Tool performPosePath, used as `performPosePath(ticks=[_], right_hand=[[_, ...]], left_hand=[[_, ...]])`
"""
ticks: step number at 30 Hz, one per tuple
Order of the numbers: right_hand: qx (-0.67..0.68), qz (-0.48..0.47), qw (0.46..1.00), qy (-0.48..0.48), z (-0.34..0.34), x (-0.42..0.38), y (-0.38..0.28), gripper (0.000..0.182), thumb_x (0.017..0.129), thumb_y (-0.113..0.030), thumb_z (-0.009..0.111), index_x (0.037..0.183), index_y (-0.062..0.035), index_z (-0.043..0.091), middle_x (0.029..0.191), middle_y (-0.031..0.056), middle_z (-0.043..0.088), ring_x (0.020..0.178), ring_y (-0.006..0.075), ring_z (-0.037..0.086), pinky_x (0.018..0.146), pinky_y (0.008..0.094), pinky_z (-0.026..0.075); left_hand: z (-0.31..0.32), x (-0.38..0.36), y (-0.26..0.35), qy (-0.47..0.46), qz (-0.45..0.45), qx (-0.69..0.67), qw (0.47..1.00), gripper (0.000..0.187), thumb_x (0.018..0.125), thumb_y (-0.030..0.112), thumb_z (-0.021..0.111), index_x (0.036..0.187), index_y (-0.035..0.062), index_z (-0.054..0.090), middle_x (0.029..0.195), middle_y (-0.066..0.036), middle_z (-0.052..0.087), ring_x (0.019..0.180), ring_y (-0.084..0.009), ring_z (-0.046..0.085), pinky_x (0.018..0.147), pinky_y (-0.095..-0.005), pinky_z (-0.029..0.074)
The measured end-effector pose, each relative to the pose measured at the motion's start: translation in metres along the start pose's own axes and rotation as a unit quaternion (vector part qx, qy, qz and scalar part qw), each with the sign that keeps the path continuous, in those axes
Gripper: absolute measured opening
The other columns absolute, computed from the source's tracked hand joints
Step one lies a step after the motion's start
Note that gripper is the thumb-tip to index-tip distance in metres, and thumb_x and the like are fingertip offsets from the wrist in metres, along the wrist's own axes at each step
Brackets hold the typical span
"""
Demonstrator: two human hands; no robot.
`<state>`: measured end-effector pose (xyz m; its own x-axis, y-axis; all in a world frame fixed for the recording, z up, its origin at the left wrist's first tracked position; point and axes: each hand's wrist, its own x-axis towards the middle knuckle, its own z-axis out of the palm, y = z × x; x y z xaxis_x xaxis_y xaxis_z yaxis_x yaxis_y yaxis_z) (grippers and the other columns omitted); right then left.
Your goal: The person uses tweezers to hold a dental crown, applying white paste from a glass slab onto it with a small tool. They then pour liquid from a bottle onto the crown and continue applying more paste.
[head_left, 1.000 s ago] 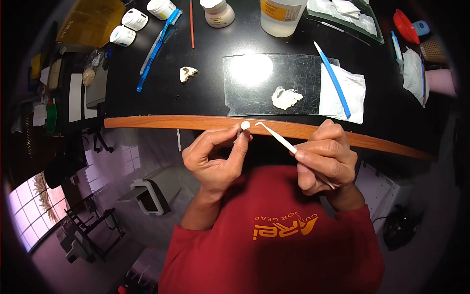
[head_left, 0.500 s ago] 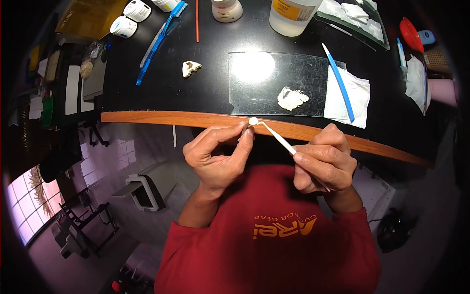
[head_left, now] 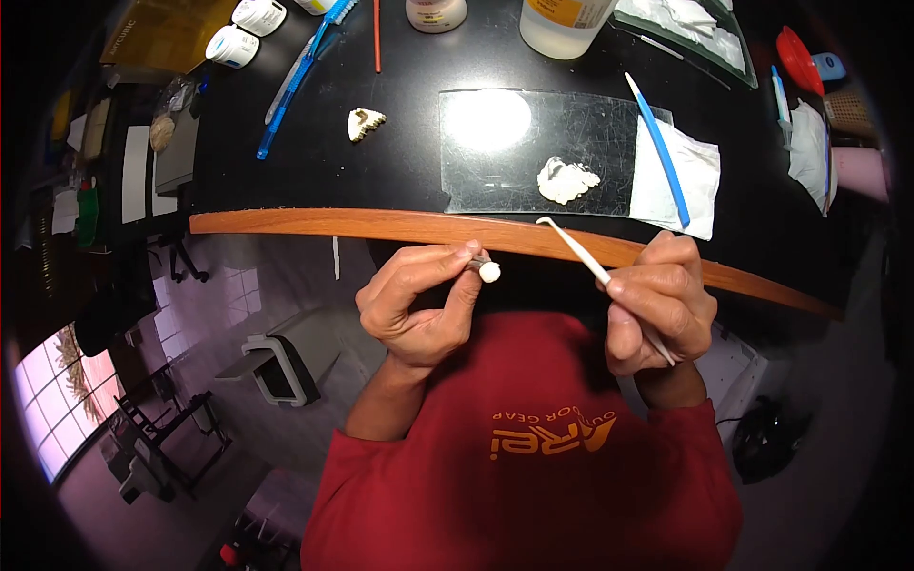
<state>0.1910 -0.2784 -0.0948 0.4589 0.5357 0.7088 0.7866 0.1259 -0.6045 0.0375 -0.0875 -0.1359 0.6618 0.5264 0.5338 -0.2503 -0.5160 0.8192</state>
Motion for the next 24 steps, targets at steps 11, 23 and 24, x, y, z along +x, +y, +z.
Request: performPosePath(ticks=[11, 23, 24], right_hand=[[-0.048, 0.025, 0.999, -0.007, -0.008, 0.003, 0.0, 0.026, 0.073, 0.005, 0.068, 0.097, -0.0029, 0.077, 0.081, 0.0059, 0.073, 0.07, 0.019, 0.06, 0.063, 0.0314, 0.05], [-0.095, 0.034, 0.995, 0.001, 0.0, 0.004, 0.011, 0.023, 0.071, 0.005, 0.071, 0.092, -0.0003, 0.078, 0.075, 0.0066, 0.071, 0.066, 0.0201, 0.062, 0.06, 0.0318, 0.048], [-0.104, 0.032, 0.994, 0.004, 0.001, 0.004, 0.012, 0.023, 0.071, 0.005, 0.072, 0.092, -0.0002, 0.078, 0.075, 0.0066, 0.071, 0.067, 0.0202, 0.063, 0.06, 0.0319, 0.048]], left_hand=[[0.005, -0.013, -0.005, 0.008, -0.035, -0.109, 0.993, 0.027, 0.101, -0.006, 0.072, 0.114, 0.0039, 0.05, 0.099, -0.019, 0.074, 0.084, -0.0191, 0.071, 0.075, -0.0282, 0.059], [-0.017, -0.004, 0.017, -0.06, -0.126, -0.154, 0.978, 0.011, 0.104, -0.003, 0.06, 0.112, 0.0015, 0.055, 0.103, -0.017, 0.067, 0.087, -0.0144, 0.061, 0.076, -0.0259, 0.05], [-0.017, -0.003, 0.019, -0.061, -0.136, -0.151, 0.977, 0.011, 0.104, -0.003, 0.06, 0.112, 0.0015, 0.056, 0.104, -0.016, 0.067, 0.087, -0.0138, 0.061, 0.076, -0.0256, 0.05]])
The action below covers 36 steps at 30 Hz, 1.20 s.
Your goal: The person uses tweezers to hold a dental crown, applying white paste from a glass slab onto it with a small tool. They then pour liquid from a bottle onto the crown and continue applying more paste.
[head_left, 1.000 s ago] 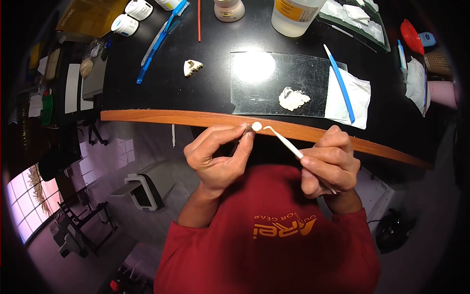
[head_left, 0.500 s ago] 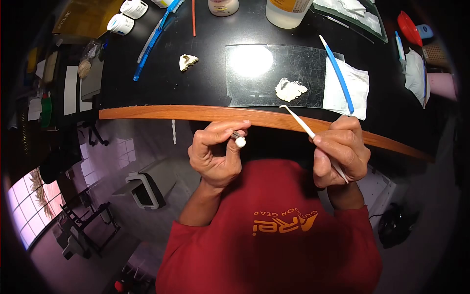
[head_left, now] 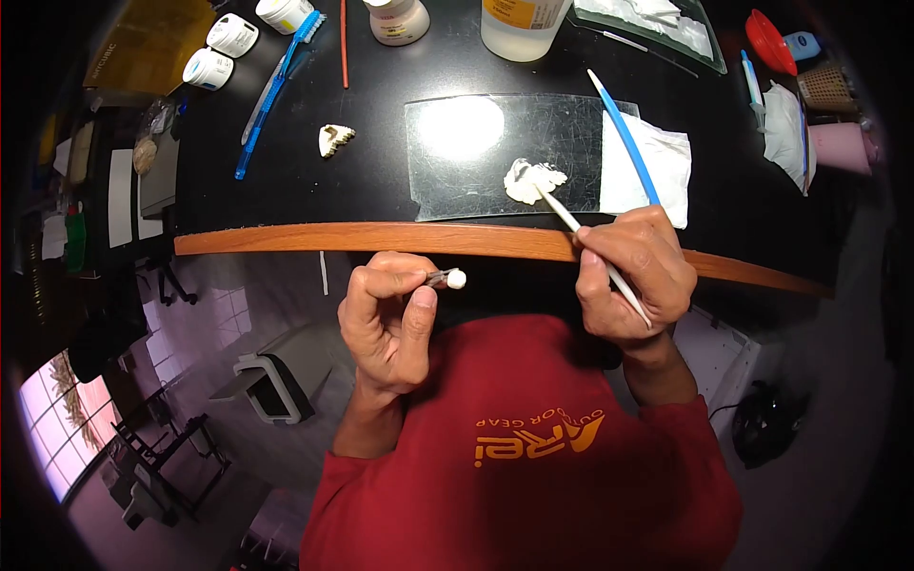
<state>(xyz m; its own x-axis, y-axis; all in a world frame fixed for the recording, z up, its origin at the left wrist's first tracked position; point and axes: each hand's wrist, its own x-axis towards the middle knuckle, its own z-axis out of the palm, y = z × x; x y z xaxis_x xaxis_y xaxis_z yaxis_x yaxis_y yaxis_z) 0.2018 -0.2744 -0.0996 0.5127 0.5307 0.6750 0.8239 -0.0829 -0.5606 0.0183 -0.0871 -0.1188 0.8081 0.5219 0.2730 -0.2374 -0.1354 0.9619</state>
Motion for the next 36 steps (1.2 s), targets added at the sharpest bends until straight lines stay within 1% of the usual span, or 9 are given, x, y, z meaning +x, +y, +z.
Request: performPosePath(ticks=[3, 9, 15, 18, 25, 28, 29, 33, 36], right_hand=[[0.003, 0.008, 1.0, -0.001, -0.001, -0.001, -0.001, 0.023, 0.071, 0.006, 0.071, 0.092, -0.0002, 0.078, 0.076, 0.0066, 0.071, 0.067, 0.0202, 0.063, 0.061, 0.0317, 0.049], [-0.006, 0.006, 1.0, 0.006, 0.0, -0.001, 0.001, 0.021, 0.073, 0.006, 0.071, 0.092, -0.0004, 0.078, 0.077, 0.0072, 0.072, 0.068, 0.0204, 0.063, 0.062, 0.0317, 0.05], [-0.002, 0.005, 1.0, 0.002, -0.002, -0.001, 0.0, 0.022, 0.074, 0.006, 0.071, 0.093, -0.0005, 0.078, 0.078, 0.0071, 0.073, 0.069, 0.0203, 0.063, 0.062, 0.0318, 0.049], [0.004, 0.006, 1.0, -0.001, -0.002, -0.001, 0.0, 0.022, 0.074, 0.006, 0.071, 0.093, -0.0005, 0.078, 0.078, 0.0069, 0.073, 0.069, 0.0203, 0.063, 0.062, 0.0318, 0.049], [0.092, 0.017, 0.995, -0.014, -0.01, 0.001, -0.004, 0.022, 0.076, 0.005, 0.072, 0.095, -0.0029, 0.078, 0.079, 0.005, 0.073, 0.067, 0.0185, 0.062, 0.061, 0.0311, 0.05], [0.125, -0.013, 0.992, -0.024, -0.012, 0.0, -0.006, 0.013, 0.084, -0.001, 0.076, 0.096, -0.0043, 0.078, 0.079, 0.004, 0.073, 0.068, 0.0176, 0.062, 0.058, 0.0299, 0.049], [0.144, -0.025, 0.989, -0.014, -0.008, -0.002, -0.004, 0.009, 0.092, -0.013, 0.082, 0.095, -0.0053, 0.079, 0.08, 0.0032, 0.075, 0.067, 0.0165, 0.062, 0.055, 0.0281, 0.046], [0.17, -0.067, 0.983, -0.006, 0.002, -0.006, -0.001, 0.019, 0.094, -0.026, 0.086, 0.093, -0.0072, 0.082, 0.082, 0.0018, 0.077, 0.068, 0.0142, 0.06, 0.052, 0.0265, 0.041], [0.16, -0.08, 0.984, -0.023, 0.002, -0.005, 0.0, 0.011, 0.089, -0.017, 0.085, 0.094, -0.0079, 0.082, 0.082, 0.0007, 0.078, 0.069, 0.0138, 0.059, 0.051, 0.0263, 0.039]], left_hand=[[0.004, 0.003, -0.005, 0.025, 0.021, -0.013, 0.999, 0.016, 0.1, -0.009, 0.067, 0.111, -0.0025, 0.059, 0.101, -0.019, 0.071, 0.088, -0.0168, 0.068, 0.08, -0.0271, 0.056], [0.004, 0.004, -0.01, 0.041, 0.034, 0.024, 0.998, 0.021, 0.094, -0.01, 0.078, 0.107, -0.0019, 0.063, 0.102, -0.016, 0.074, 0.09, -0.0191, 0.073, 0.082, -0.029, 0.059], [0.001, 0.007, -0.015, 0.041, 0.042, 0.058, 0.997, 0.022, 0.089, -0.01, 0.084, 0.104, -0.0021, 0.069, 0.1, -0.016, 0.077, 0.087, -0.02, 0.075, 0.081, -0.0295, 0.059], [-0.004, 0.007, -0.016, -0.007, 0.045, 0.095, 0.994, 0.022, 0.093, -0.012, 0.078, 0.11, -0.0035, 0.067, 0.104, -0.017, 0.074, 0.094, -0.0206, 0.074, 0.087, -0.0314, 0.061], [0.001, 0.011, -0.012, 0.01, 0.074, 0.131, 0.989, 0.022, 0.085, -0.012, 0.085, 0.099, -0.0017, 0.072, 0.096, -0.016, 0.078, 0.089, -0.0224, 0.075, 0.081, -0.0315, 0.06], [0.004, 0.013, -0.012, 0.03, 0.074, 0.131, 0.988, 0.021, 0.08, -0.009, 0.089, 0.093, -0.0001, 0.075, 0.091, -0.014, 0.08, 0.083, -0.0236, 0.077, 0.077, -0.0309, 0.058], [0.004, 0.013, -0.012, 0.031, 0.075, 0.133, 0.988, 0.021, 0.08, -0.009, 0.089, 0.093, -0.0001, 0.075, 0.091, -0.014, 0.08, 0.083, -0.0235, 0.077, 0.077, -0.0309, 0.058], [0.004, 0.016, -0.009, 0.023, 0.079, 0.149, 0.985, 0.02, 0.079, -0.009, 0.089, 0.093, 0.0002, 0.077, 0.091, -0.014, 0.081, 0.083, -0.023, 0.077, 0.077, -0.0308, 0.058], [0.004, 0.017, -0.008, 0.025, 0.077, 0.153, 0.985, 0.02, 0.08, -0.008, 0.089, 0.094, 0.0002, 0.078, 0.091, -0.014, 0.081, 0.082, -0.0228, 0.077, 0.076, -0.031, 0.057]])
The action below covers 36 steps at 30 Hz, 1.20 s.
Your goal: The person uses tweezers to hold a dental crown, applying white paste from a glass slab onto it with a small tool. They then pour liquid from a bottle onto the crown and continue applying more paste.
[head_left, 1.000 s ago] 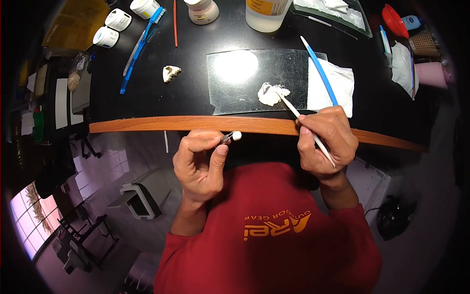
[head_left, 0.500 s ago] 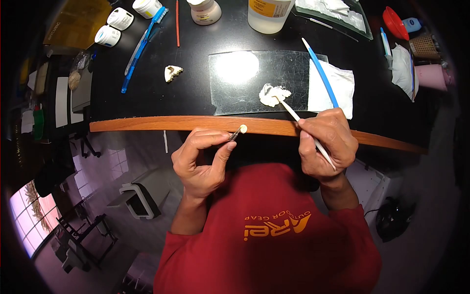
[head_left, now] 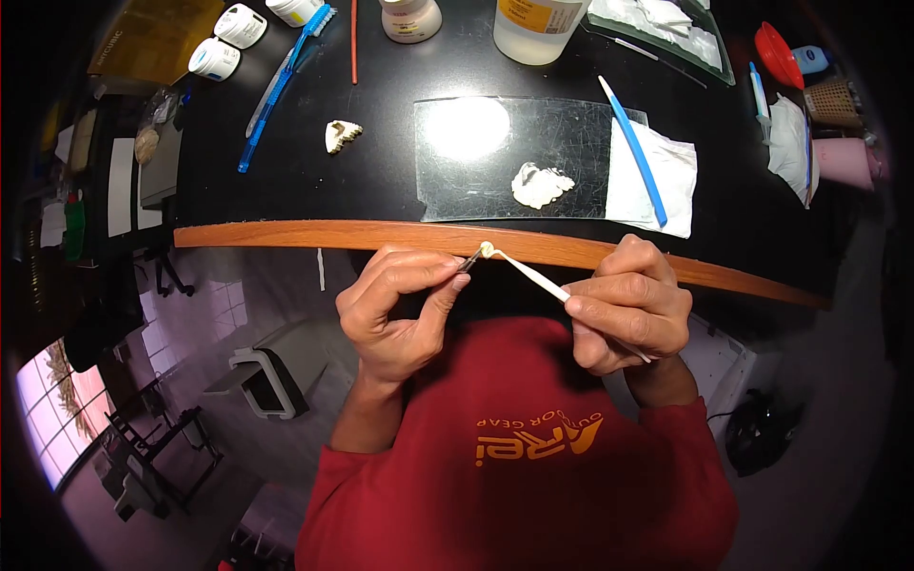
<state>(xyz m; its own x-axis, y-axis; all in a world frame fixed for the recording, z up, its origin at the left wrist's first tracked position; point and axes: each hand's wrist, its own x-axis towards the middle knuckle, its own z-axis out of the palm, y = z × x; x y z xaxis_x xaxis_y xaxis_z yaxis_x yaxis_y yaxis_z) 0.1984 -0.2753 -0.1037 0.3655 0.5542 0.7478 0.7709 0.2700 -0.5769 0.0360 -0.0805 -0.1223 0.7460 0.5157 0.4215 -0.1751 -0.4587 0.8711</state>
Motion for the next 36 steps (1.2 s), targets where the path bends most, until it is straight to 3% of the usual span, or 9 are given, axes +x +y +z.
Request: performPosePath(ticks=[6, 15, 24, 36], right_hand=[[-0.017, -0.006, 1.0, -0.011, 0.002, -0.0006, 0.0006, 0.02, 0.074, -0.005, 0.079, 0.093, -0.008, 0.083, 0.082, 0.0002, 0.078, 0.069, 0.0134, 0.058, 0.052, 0.0263, 0.039], [-0.018, 0.004, 1.0, -0.006, 0.0016, 0.0006, -0.0002, 0.011, 0.084, -0.013, 0.085, 0.094, -0.008, 0.083, 0.082, -0.0005, 0.077, 0.068, 0.0134, 0.058, 0.052, 0.0263, 0.04], [-0.016, -0.01, 1.0, -0.001, 0.0051, -0.0004, 0.0005, 0.03, 0.066, -0.001, 0.073, 0.093, -0.0092, 0.084, 0.08, -0.001, 0.077, 0.068, 0.0127, 0.056, 0.05, 0.0255, 0.037], [-0.025, 0.003, 1.0, -0.012, 0.0018, 0.0016, -0.0013, 0.026, 0.068, -0.001, 0.078, 0.093, -0.0082, 0.083, 0.082, 0.0001, 0.077, 0.07, 0.0136, 0.058, 0.051, 0.0261, 0.038]], left_hand=[[-0.0023, 0.0002, 0.0005, -0.02, 0.008, 0.013, 1.0, 0.022, 0.081, -0.012, 0.087, 0.096, -0.0004, 0.075, 0.092, -0.015, 0.08, 0.085, -0.0222, 0.075, 0.079, -0.0312, 0.058], [0.0001, 0.0, -0.0018, 0.0, 0.004, -0.001, 1.0, 0.02, 0.079, -0.008, 0.09, 0.093, -0.0008, 0.078, 0.09, -0.014, 0.081, 0.08, -0.0229, 0.077, 0.075, -0.0311, 0.056], [0.0, 0.0005, -0.0006, 0.001, 0.004, 0.007, 1.0, 0.02, 0.079, -0.007, 0.09, 0.094, -0.0003, 0.078, 0.09, -0.014, 0.081, 0.08, -0.0225, 0.077, 0.076, -0.031, 0.056], [-0.0009, 0.001, 0.0009, -0.018, 0.015, 0.011, 1.0, 0.021, 0.081, -0.012, 0.087, 0.094, 0.0, 0.076, 0.091, -0.015, 0.079, 0.084, -0.0224, 0.075, 0.078, -0.0314, 0.058]])
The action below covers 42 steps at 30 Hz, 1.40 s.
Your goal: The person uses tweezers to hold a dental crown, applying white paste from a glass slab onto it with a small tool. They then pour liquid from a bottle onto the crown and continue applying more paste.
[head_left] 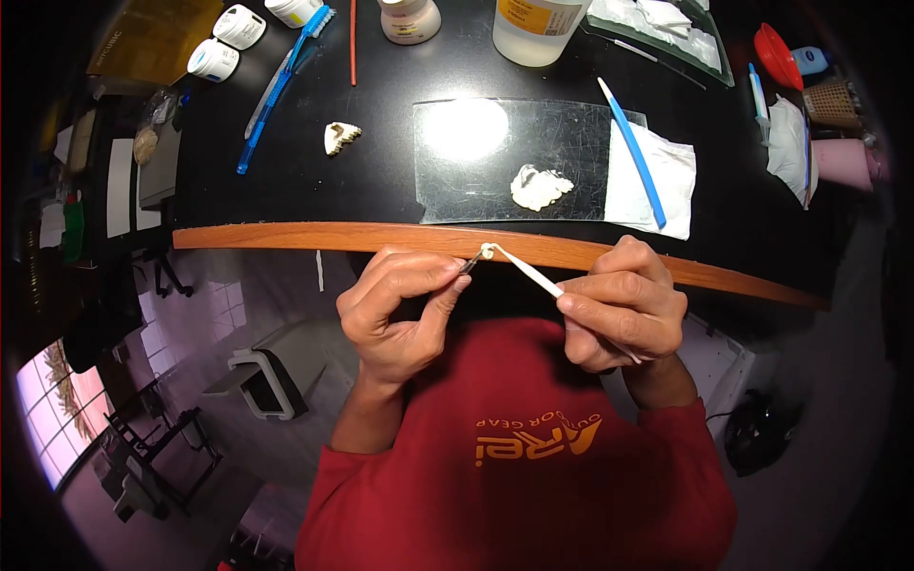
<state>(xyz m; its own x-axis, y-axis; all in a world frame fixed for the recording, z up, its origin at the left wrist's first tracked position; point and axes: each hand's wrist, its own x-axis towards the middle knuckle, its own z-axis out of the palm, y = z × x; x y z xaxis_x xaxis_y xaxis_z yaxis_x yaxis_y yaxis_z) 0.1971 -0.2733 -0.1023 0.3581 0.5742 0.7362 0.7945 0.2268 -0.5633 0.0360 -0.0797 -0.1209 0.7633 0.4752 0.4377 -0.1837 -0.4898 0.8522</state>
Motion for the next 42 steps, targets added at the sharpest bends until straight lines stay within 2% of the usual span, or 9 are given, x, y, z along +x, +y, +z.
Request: performPosePath(ticks=[3, 7, 13, 38, 42], right_hand=[[-0.001, 0.003, 1.0, 0.012, 0.0003, -0.0011, 0.0001, 0.023, 0.07, 0.002, 0.076, 0.091, -0.0052, 0.08, 0.081, 0.0018, 0.076, 0.069, 0.015, 0.06, 0.053, 0.0276, 0.042], [-0.113, 0.069, 0.991, 0.022, -0.0072, 0.0019, -0.0057, 0.025, 0.07, 0.005, 0.071, 0.094, -0.0012, 0.078, 0.079, 0.0053, 0.073, 0.067, 0.0184, 0.061, 0.058, 0.0312, 0.047], [-0.154, 0.075, 0.985, 0.026, -0.0026, 0.0004, -0.0014, 0.026, 0.07, 0.006, 0.072, 0.094, -0.0005, 0.078, 0.077, 0.0054, 0.071, 0.067, 0.0196, 0.061, 0.059, 0.0315, 0.048], [-0.141, 0.082, 0.986, 0.03, -0.0026, 0.0004, -0.0002, 0.024, 0.075, 0.007, 0.071, 0.096, -0.0005, 0.078, 0.081, 0.0074, 0.074, 0.07, 0.0203, 0.061, 0.063, 0.0322, 0.049], [-0.093, 0.099, 0.99, 0.04, -0.0051, 0.0028, -0.0036, 0.023, 0.074, 0.008, 0.07, 0.093, -0.002, 0.078, 0.081, 0.0068, 0.075, 0.07, 0.0189, 0.062, 0.064, 0.0317, 0.05]], left_hand=[[0.0002, -0.0012, -0.0001, 0.002, -0.008, -0.003, 1.0, 0.021, 0.081, -0.012, 0.087, 0.094, 0.0, 0.075, 0.091, -0.015, 0.079, 0.084, -0.0223, 0.075, 0.077, -0.0312, 0.058], [0.0009, -0.0012, -0.0017, 0.009, -0.002, -0.003, 1.0, 0.021, 0.081, -0.011, 0.087, 0.094, 0.0, 0.075, 0.091, -0.014, 0.079, 0.083, -0.0221, 0.076, 0.077, -0.031, 0.058], [0.0032, -0.0021, -0.0025, 0.022, -0.014, -0.01, 1.0, 0.02, 0.079, -0.009, 0.089, 0.092, 0.0006, 0.076, 0.091, -0.013, 0.081, 0.082, -0.0219, 0.077, 0.077, -0.0304, 0.057], [0.0042, -0.0012, -0.0028, 0.021, -0.005, -0.019, 1.0, 0.021, 0.079, -0.01, 0.089, 0.092, 0.0011, 0.076, 0.091, -0.013, 0.08, 0.082, -0.0219, 0.077, 0.076, -0.0303, 0.057], [0.0046, -0.002, -0.0033, 0.023, -0.003, -0.018, 1.0, 0.021, 0.079, -0.009, 0.089, 0.092, 0.0011, 0.076, 0.091, -0.013, 0.081, 0.082, -0.022, 0.077, 0.076, -0.0302, 0.057]])
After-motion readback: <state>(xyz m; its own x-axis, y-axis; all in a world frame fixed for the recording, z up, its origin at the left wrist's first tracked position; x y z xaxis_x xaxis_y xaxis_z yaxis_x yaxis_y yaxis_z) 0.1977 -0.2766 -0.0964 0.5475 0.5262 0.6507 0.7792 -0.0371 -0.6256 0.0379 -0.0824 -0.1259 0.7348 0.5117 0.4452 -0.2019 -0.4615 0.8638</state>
